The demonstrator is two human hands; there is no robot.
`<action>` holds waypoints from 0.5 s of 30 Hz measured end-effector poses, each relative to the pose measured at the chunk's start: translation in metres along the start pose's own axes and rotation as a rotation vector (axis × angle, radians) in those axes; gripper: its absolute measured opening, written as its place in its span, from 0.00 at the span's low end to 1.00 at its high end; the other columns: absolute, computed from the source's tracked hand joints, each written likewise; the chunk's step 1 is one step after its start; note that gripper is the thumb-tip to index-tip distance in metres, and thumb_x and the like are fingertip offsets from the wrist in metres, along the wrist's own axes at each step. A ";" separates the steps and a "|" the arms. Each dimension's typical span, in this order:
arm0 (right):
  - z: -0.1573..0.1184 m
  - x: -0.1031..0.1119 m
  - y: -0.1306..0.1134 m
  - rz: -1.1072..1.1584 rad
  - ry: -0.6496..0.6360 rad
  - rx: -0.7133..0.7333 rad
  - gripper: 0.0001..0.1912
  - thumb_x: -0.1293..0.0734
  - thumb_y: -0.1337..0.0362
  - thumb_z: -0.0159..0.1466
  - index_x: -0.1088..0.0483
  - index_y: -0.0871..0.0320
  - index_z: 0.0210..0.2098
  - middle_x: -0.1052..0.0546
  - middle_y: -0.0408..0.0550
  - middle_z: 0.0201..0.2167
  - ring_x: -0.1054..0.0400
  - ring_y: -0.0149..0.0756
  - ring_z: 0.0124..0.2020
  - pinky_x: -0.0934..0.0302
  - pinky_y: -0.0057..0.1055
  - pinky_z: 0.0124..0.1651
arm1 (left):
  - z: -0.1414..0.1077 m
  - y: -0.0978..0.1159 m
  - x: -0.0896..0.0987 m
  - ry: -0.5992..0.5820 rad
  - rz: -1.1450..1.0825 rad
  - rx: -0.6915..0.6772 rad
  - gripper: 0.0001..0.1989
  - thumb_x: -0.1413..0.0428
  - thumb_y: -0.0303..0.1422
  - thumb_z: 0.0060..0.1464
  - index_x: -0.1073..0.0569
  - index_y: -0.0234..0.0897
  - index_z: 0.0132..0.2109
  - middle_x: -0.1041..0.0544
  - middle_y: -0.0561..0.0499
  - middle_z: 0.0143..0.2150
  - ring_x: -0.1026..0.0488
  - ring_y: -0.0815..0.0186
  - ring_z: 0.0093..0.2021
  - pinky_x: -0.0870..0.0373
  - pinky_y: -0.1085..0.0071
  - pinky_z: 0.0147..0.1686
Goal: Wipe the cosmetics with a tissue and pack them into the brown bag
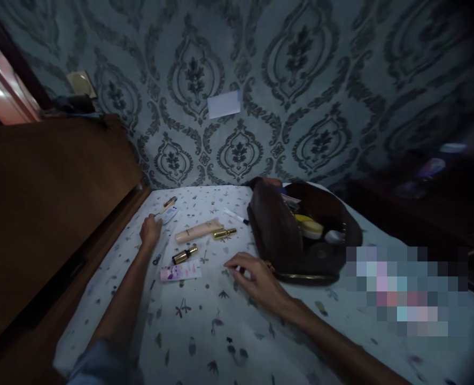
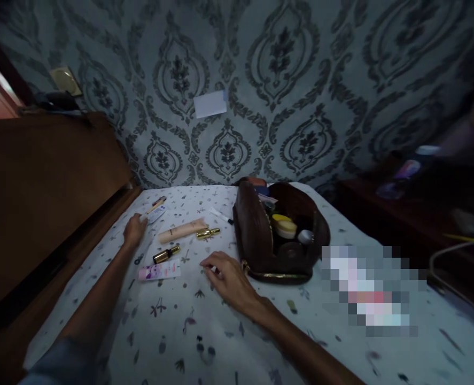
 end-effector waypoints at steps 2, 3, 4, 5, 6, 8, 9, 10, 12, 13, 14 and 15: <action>-0.002 -0.016 0.012 0.064 -0.028 -0.082 0.10 0.38 0.67 0.64 0.24 0.59 0.37 0.21 0.51 0.35 0.28 0.36 0.37 0.35 0.30 0.39 | 0.003 0.000 -0.001 -0.042 0.050 0.007 0.20 0.49 0.39 0.60 0.32 0.36 0.57 0.25 0.36 0.55 0.28 0.50 0.55 0.32 0.60 0.47; -0.004 -0.022 0.017 0.096 -0.035 -0.115 0.09 0.37 0.67 0.63 0.24 0.59 0.37 0.21 0.51 0.36 0.28 0.36 0.37 0.35 0.30 0.40 | 0.004 0.000 -0.001 -0.064 0.072 0.012 0.21 0.49 0.40 0.59 0.32 0.36 0.57 0.25 0.36 0.54 0.27 0.49 0.55 0.31 0.60 0.46; -0.005 -0.027 0.021 0.125 -0.034 -0.143 0.09 0.37 0.68 0.62 0.23 0.60 0.37 0.21 0.50 0.36 0.28 0.36 0.37 0.36 0.30 0.39 | 0.005 0.001 -0.001 -0.086 0.091 0.016 0.21 0.48 0.40 0.59 0.31 0.36 0.56 0.24 0.35 0.54 0.27 0.48 0.54 0.31 0.60 0.45; -0.006 -0.031 0.025 0.149 -0.031 -0.171 0.09 0.36 0.69 0.62 0.23 0.60 0.37 0.20 0.49 0.35 0.28 0.35 0.36 0.36 0.29 0.39 | 0.005 0.002 -0.001 -0.105 0.109 0.018 0.21 0.48 0.41 0.58 0.29 0.35 0.55 0.24 0.34 0.53 0.26 0.47 0.53 0.30 0.60 0.43; -0.007 -0.034 0.029 0.169 -0.028 -0.197 0.10 0.36 0.69 0.61 0.23 0.60 0.36 0.20 0.49 0.35 0.27 0.35 0.36 0.37 0.29 0.39 | 0.005 0.003 -0.001 -0.119 0.124 0.018 0.21 0.47 0.41 0.57 0.28 0.35 0.54 0.23 0.34 0.53 0.26 0.46 0.52 0.30 0.59 0.42; -0.011 -0.039 0.036 0.191 -0.013 -0.233 0.10 0.36 0.71 0.60 0.22 0.60 0.36 0.19 0.49 0.34 0.27 0.35 0.35 0.37 0.28 0.38 | 0.004 0.006 -0.001 -0.133 0.145 0.008 0.20 0.46 0.40 0.55 0.27 0.34 0.52 0.23 0.33 0.52 0.25 0.44 0.52 0.30 0.59 0.41; -0.012 -0.039 0.039 0.197 -0.002 -0.244 0.10 0.36 0.71 0.60 0.22 0.60 0.36 0.19 0.48 0.33 0.27 0.34 0.35 0.38 0.27 0.38 | 0.003 0.008 0.000 -0.134 0.149 0.000 0.20 0.45 0.40 0.54 0.26 0.34 0.51 0.23 0.33 0.52 0.25 0.44 0.52 0.29 0.59 0.41; -0.014 -0.039 0.041 0.203 0.009 -0.251 0.10 0.36 0.71 0.60 0.22 0.60 0.36 0.19 0.48 0.33 0.27 0.34 0.34 0.38 0.27 0.38 | 0.002 0.009 0.001 -0.129 0.149 -0.008 0.20 0.45 0.40 0.53 0.26 0.34 0.49 0.23 0.33 0.52 0.25 0.44 0.52 0.29 0.59 0.41; -0.016 -0.037 0.043 0.217 0.029 -0.258 0.10 0.36 0.71 0.60 0.21 0.61 0.36 0.19 0.49 0.33 0.28 0.34 0.34 0.38 0.27 0.37 | -0.001 0.011 0.005 -0.107 0.136 -0.016 0.20 0.45 0.41 0.52 0.25 0.33 0.48 0.22 0.32 0.50 0.25 0.43 0.52 0.29 0.58 0.42; -0.016 -0.035 0.043 0.228 0.040 -0.261 0.10 0.36 0.71 0.60 0.21 0.61 0.36 0.19 0.49 0.33 0.28 0.34 0.33 0.38 0.27 0.37 | -0.003 0.012 0.009 -0.090 0.121 -0.019 0.21 0.46 0.42 0.52 0.25 0.32 0.47 0.22 0.32 0.50 0.26 0.43 0.52 0.29 0.57 0.42; -0.017 -0.034 0.043 0.241 0.048 -0.263 0.11 0.36 0.70 0.60 0.21 0.61 0.37 0.19 0.49 0.33 0.29 0.34 0.33 0.38 0.27 0.37 | -0.005 0.013 0.013 -0.073 0.099 -0.026 0.22 0.46 0.42 0.52 0.25 0.30 0.48 0.22 0.31 0.49 0.26 0.43 0.51 0.29 0.57 0.42; -0.017 -0.032 0.043 0.256 0.057 -0.264 0.11 0.36 0.70 0.59 0.21 0.61 0.37 0.19 0.48 0.32 0.29 0.34 0.33 0.38 0.28 0.37 | -0.008 0.015 0.018 -0.056 0.070 -0.039 0.23 0.47 0.42 0.52 0.26 0.29 0.48 0.21 0.32 0.48 0.25 0.44 0.51 0.28 0.58 0.42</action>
Point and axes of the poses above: each hand's wrist, its own z-axis towards the middle knuckle, its own x-axis out of the back of the hand, y = z × x, the point moved 9 cm from there along z, towards the middle knuckle
